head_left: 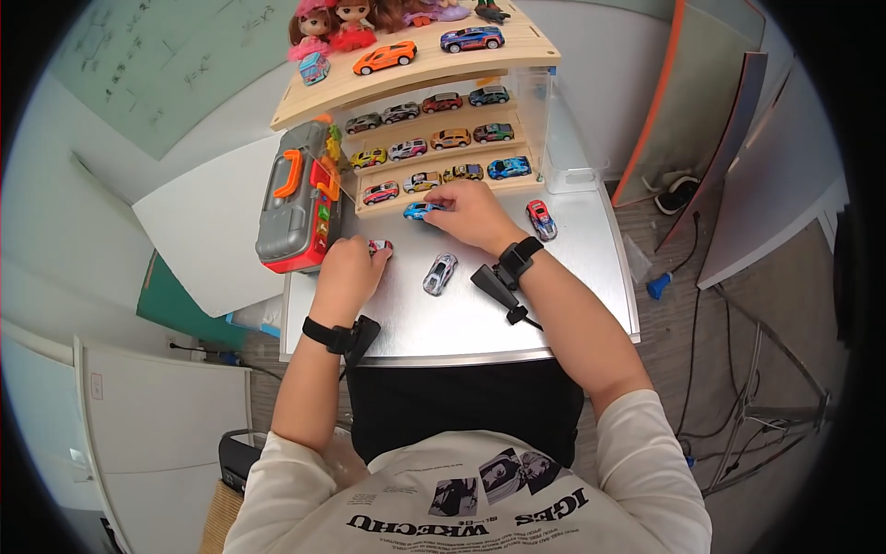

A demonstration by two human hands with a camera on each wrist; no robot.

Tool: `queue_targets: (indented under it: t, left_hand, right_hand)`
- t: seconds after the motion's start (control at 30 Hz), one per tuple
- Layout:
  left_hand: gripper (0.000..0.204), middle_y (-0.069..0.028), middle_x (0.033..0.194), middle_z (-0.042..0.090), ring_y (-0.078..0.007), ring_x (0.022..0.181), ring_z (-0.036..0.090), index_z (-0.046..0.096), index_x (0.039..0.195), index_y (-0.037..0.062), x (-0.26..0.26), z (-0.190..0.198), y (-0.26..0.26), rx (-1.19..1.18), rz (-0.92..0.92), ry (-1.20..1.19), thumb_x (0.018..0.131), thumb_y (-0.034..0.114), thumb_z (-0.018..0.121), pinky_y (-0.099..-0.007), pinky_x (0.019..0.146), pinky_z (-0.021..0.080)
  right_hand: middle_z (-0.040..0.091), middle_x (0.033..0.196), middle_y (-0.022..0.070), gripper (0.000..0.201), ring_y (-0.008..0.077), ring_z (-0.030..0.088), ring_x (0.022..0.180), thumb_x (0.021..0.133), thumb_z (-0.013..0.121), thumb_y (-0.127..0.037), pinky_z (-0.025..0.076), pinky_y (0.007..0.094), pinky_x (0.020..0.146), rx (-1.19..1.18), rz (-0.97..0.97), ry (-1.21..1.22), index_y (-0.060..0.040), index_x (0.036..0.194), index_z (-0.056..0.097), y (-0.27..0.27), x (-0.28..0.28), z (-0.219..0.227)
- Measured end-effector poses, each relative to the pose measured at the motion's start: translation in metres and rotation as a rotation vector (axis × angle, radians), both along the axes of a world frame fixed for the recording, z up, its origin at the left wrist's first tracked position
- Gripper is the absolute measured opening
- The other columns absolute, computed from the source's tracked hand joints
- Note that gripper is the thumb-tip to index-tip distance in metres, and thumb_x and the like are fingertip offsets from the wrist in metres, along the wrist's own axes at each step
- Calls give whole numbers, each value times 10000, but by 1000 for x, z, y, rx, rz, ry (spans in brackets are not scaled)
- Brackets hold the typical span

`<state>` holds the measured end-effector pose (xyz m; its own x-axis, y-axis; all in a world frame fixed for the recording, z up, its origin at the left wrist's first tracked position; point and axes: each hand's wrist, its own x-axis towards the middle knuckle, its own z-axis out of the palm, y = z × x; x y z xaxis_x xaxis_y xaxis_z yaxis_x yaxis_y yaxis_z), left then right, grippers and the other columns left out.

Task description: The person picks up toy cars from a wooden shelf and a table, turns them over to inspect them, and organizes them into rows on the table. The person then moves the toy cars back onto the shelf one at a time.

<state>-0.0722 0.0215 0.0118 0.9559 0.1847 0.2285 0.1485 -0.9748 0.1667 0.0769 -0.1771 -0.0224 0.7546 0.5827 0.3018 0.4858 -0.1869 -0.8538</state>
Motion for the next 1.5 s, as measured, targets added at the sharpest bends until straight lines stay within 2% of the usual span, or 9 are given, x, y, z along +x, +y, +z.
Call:
queue_targets:
  t: [0.17, 0.23, 0.57, 0.7, 0.8, 0.93, 1.3, 1.43, 1.5]
  left_hand:
    - [431, -302, 814, 697, -465, 811, 700, 728, 826, -80, 14, 6, -17, -66, -15, 84, 873, 340, 812, -520, 751, 572]
    - [428, -307, 811, 699, -471, 805, 703, 743, 824, -76, 17, 7, -31, -39, -146, 60, 873, 344, 807, -524, 765, 574]
    - [213, -262, 915, 717, -466, 907, 693, 674, 960, -31, 26, 10, -29, -120, -349, 147, 858, 122, 780, -534, 826, 548]
    - [208, -268, 919, 706, -466, 905, 690, 663, 968, -44, 18, 11, -12, -101, -295, 84, 854, 96, 767, -542, 819, 547]
    - [154, -260, 931, 685, -450, 881, 698, 685, 903, -57, 14, 12, 0, 49, -97, -76, 842, 65, 755, -519, 792, 577]
    - [149, -255, 936, 686, -439, 899, 701, 697, 899, -57, 12, 7, 3, 169, -36, 51, 847, 71, 756, -506, 797, 583]
    - [125, -240, 929, 708, -429, 930, 694, 717, 930, -35, 41, -8, -4, 74, -294, -19, 872, 74, 712, -504, 836, 567]
    - [214, -231, 930, 712, -428, 924, 686, 752, 1026, -29, 65, -5, -31, -22, -345, -34, 854, 96, 747, -492, 839, 548]
    - [255, -233, 929, 713, -424, 917, 687, 757, 1053, -26, 81, -8, -40, -86, -423, -44, 833, 101, 771, -487, 838, 548]
  right_hand:
    - [758, 986, 136, 349, 189, 689, 884, 840, 822, -163, 559, 329, 816, 161, -64, 10, 18, 1135, 774, 2, -2, -1]
    - [760, 997, 133, 355, 180, 686, 890, 843, 821, -163, 558, 326, 821, 204, -98, 29, 22, 1142, 771, 3, -1, -1]
    - [763, 1033, 115, 353, 163, 675, 919, 867, 806, -158, 550, 314, 851, 261, -151, 54, 15, 1171, 763, 4, 3, -10]
    - [761, 1030, 122, 353, 169, 676, 921, 864, 803, -166, 549, 318, 851, 283, -159, 62, 15, 1165, 767, 2, 2, -5]
    - [759, 1015, 129, 356, 180, 677, 914, 861, 804, -169, 549, 320, 846, 272, -158, 43, 14, 1165, 769, 1, -2, -1]
    - [760, 1004, 136, 362, 193, 682, 910, 858, 805, -170, 551, 325, 841, 270, -148, 49, 10, 1171, 770, 4, -2, -1]
    - [768, 1016, 178, 329, 274, 729, 893, 845, 791, -188, 577, 364, 833, 351, -233, -4, 25, 1093, 766, 3, 1, -3]
    - [760, 1014, 133, 311, 195, 699, 918, 855, 801, -138, 558, 327, 833, 411, -288, -1, 12, 1126, 771, 1, 2, 0]
    - [759, 986, 156, 320, 266, 701, 885, 833, 789, -168, 565, 374, 833, 453, -342, -65, 20, 1090, 762, 0, 5, 0]
